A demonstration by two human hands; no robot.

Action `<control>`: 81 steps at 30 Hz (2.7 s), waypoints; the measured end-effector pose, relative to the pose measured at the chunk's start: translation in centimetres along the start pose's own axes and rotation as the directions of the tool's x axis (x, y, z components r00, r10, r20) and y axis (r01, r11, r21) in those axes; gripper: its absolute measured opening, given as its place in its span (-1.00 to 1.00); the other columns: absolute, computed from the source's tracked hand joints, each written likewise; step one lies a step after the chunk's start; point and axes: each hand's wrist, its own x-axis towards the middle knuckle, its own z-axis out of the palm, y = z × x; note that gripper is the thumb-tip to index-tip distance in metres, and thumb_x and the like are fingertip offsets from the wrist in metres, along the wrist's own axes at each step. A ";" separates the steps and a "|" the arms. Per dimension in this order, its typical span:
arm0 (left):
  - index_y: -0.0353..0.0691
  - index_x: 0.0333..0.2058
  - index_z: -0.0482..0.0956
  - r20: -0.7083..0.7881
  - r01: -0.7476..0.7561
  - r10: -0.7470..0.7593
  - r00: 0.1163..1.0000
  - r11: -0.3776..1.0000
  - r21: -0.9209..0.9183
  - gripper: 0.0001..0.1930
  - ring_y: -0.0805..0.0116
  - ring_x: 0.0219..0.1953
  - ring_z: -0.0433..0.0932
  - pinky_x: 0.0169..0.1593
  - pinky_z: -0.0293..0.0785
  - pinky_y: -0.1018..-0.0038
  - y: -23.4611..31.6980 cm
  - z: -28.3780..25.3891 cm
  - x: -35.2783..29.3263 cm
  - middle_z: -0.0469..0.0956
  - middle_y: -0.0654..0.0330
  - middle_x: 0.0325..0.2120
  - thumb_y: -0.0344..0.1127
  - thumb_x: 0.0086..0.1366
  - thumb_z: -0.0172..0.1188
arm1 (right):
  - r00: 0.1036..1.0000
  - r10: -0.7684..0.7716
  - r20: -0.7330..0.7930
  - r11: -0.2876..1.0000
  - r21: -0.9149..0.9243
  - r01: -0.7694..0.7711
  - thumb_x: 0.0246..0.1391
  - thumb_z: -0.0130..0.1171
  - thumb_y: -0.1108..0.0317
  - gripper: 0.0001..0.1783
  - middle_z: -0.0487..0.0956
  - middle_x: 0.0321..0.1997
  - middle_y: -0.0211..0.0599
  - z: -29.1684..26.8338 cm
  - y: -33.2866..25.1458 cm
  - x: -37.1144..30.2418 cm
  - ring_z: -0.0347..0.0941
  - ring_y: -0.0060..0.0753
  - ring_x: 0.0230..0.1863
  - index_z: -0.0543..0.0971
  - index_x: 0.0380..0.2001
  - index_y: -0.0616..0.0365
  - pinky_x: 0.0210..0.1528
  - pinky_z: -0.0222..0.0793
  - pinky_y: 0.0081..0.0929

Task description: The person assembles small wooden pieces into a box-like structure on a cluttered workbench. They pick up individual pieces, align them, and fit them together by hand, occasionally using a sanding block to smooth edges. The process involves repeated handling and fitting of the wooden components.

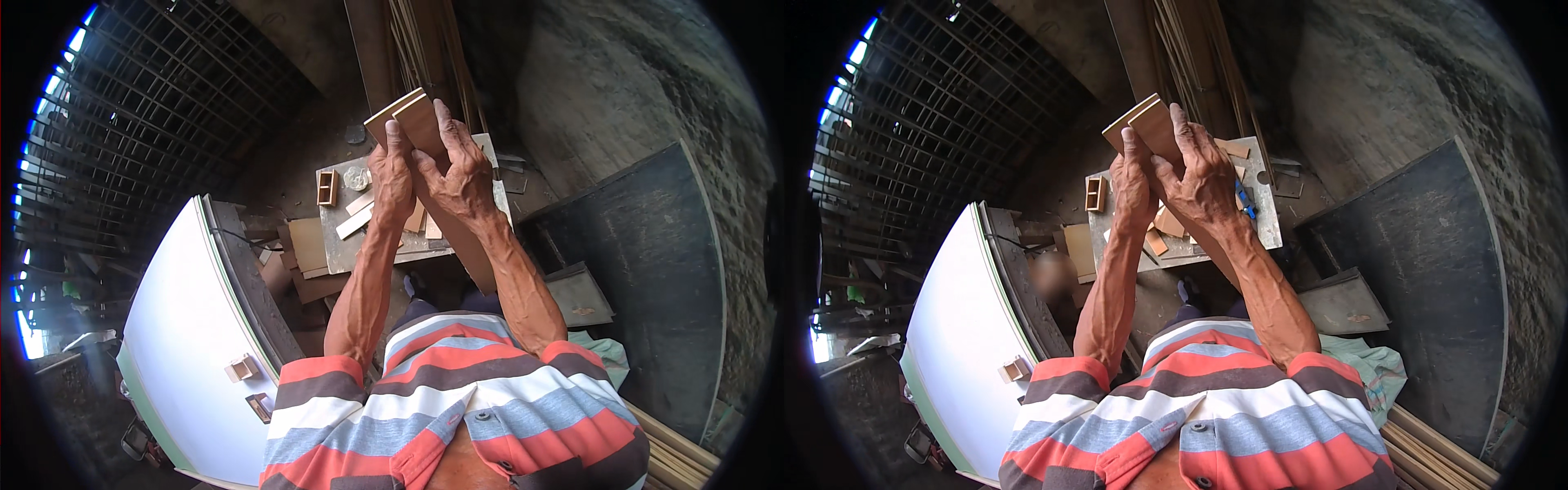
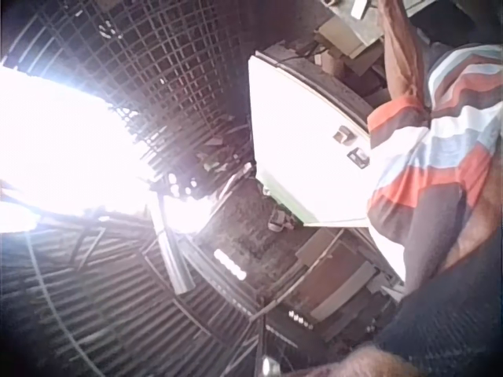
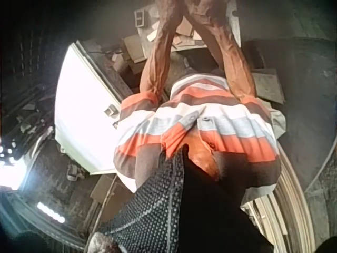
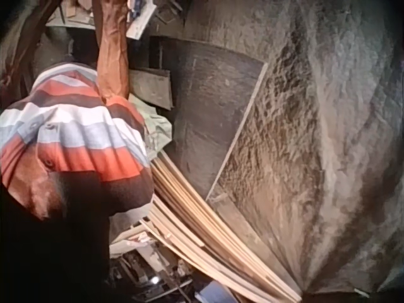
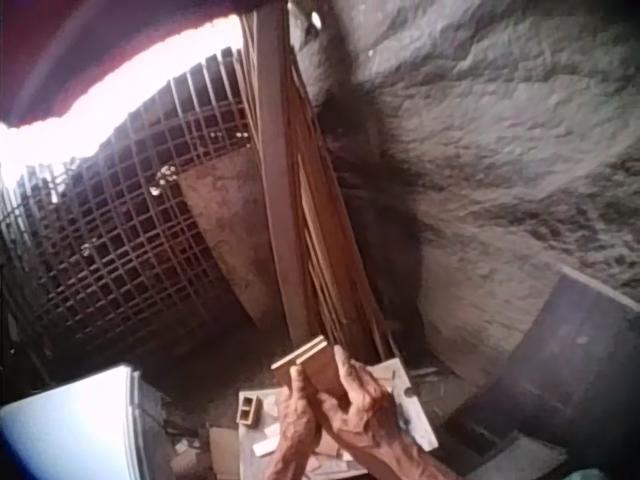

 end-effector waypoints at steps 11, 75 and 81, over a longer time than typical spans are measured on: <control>-0.37 -0.05 0.42 -0.032 0.010 -0.007 0.999 0.995 0.102 -0.46 0.35 -0.16 0.56 -0.09 0.56 0.43 0.0 0.0 -0.6 0.54 0.09 -0.16 0.08 0.35 0.03 | 1.000 0.011 0.003 1.000 -0.010 -0.011 -0.03 0.24 0.27 -0.19 0.50 -0.15 0.06 -0.2 -0.3 -0.4 0.50 0.06 -0.18 0.19 0.29 0.22 -0.11 0.46 -0.17; -0.45 0.03 0.36 -0.608 0.189 -0.015 0.793 0.956 0.223 -0.39 0.26 -0.04 0.50 0.05 0.45 0.35 2.6 -16.0 -6.9 0.48 0.04 -0.07 0.09 0.36 0.01 | 0.796 0.513 0.321 0.835 -0.401 -0.376 -0.10 0.15 0.25 -0.68 0.56 -0.22 -0.02 18.8 23.8 -12.6 0.48 0.08 -0.14 0.52 -0.26 0.19 -0.11 0.39 -0.09; -0.43 0.04 0.37 -0.646 0.232 -0.018 0.763 0.941 0.247 -0.40 0.26 -0.01 0.48 0.09 0.42 0.34 2.7 -17.0 -7.6 0.47 0.05 -0.04 0.09 0.36 0.00 | 0.788 0.447 0.424 0.871 -0.406 -0.276 -0.15 0.21 0.12 -0.46 0.44 -0.08 0.02 21.7 21.5 -10.7 0.35 0.08 0.00 0.42 -0.11 0.20 -0.01 0.36 -0.02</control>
